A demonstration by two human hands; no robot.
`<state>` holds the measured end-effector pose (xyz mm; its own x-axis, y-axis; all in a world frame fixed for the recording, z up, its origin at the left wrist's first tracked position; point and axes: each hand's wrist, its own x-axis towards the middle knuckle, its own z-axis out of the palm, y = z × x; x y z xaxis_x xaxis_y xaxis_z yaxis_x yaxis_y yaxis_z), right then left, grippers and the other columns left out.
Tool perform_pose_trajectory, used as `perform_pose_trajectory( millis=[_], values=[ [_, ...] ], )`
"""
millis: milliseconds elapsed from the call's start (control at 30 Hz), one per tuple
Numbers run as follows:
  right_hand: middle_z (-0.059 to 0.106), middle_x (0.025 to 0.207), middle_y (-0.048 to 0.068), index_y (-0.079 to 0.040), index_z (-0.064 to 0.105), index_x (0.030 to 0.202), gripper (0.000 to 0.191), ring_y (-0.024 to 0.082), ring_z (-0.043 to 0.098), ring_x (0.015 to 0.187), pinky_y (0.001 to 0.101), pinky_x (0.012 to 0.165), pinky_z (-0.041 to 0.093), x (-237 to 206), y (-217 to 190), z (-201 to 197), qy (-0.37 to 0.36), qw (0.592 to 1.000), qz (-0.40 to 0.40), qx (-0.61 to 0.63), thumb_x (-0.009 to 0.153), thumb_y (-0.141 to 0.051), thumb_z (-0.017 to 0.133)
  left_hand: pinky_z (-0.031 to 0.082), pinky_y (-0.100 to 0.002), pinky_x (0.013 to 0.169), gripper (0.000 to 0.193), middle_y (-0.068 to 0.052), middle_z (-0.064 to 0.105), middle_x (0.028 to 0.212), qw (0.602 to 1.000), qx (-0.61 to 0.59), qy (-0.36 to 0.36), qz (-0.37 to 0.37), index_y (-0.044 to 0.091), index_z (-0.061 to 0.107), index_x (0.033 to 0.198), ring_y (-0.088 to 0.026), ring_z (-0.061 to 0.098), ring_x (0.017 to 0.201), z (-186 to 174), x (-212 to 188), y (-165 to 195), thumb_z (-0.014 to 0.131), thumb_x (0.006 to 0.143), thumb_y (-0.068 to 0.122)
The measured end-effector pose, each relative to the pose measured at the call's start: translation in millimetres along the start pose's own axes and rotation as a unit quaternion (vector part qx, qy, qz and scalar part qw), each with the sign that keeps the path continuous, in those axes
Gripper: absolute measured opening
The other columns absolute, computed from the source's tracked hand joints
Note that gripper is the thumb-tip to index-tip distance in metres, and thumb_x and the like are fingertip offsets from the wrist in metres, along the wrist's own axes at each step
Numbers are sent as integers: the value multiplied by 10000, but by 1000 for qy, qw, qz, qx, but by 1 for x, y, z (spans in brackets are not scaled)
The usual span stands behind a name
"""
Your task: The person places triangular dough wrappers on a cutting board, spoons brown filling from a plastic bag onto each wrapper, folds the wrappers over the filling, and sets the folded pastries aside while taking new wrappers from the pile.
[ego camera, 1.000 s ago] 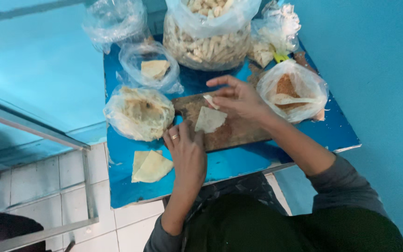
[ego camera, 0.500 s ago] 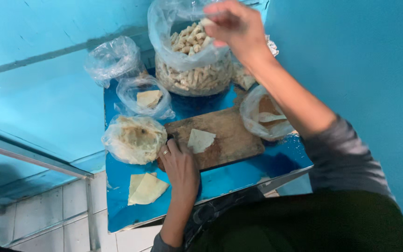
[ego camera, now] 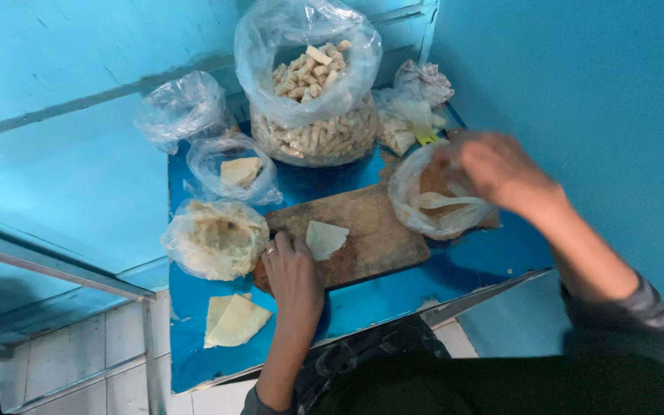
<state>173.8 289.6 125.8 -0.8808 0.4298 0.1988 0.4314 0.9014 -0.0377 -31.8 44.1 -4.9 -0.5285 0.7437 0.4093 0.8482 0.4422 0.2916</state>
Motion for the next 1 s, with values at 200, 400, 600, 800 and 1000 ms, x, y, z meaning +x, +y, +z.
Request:
perform_pose_trajectory(
  millis=[200,400,600,800,1000],
  values=[
    [697,986,99,-158,711,1104,263,321,684,980,478,699,557,-52,-1,32,-25,997,26,-64,865,-100,617,493,-512,812,201,-252,614,1007,998,-53,18,-1,-56,603,1017,-444,609,951,0,1,19,629,825,-3],
    [690,979,87,-127,681,1134,307,304,695,952,455,655,567,-59,-14,29,-18,994,20,-109,847,-58,597,482,-533,648,170,-266,664,904,974,-214,49,-50,-33,595,1110,-462,652,801,-13,8,23,612,951,24],
    [682,982,113,-94,671,1037,259,348,711,962,467,681,567,-52,-2,31,63,995,-15,-81,795,-20,615,499,-521,695,145,-247,673,952,969,-241,39,-44,-15,632,1037,-454,662,853,-32,-1,8,628,892,-8],
    [719,874,158,-79,737,962,97,348,724,820,460,718,568,-42,12,51,81,995,42,38,893,-114,678,502,-541,695,221,-262,664,1020,980,-189,19,-56,-17,628,1112,-465,653,845,-27,-13,6,617,892,9],
    [758,866,171,-80,805,1022,151,317,744,776,418,713,575,-44,24,50,66,981,129,132,899,-141,741,503,-539,703,190,-257,677,1006,981,-183,28,-57,1,623,1113,-461,654,865,-30,-21,0,615,928,42]
  ],
)
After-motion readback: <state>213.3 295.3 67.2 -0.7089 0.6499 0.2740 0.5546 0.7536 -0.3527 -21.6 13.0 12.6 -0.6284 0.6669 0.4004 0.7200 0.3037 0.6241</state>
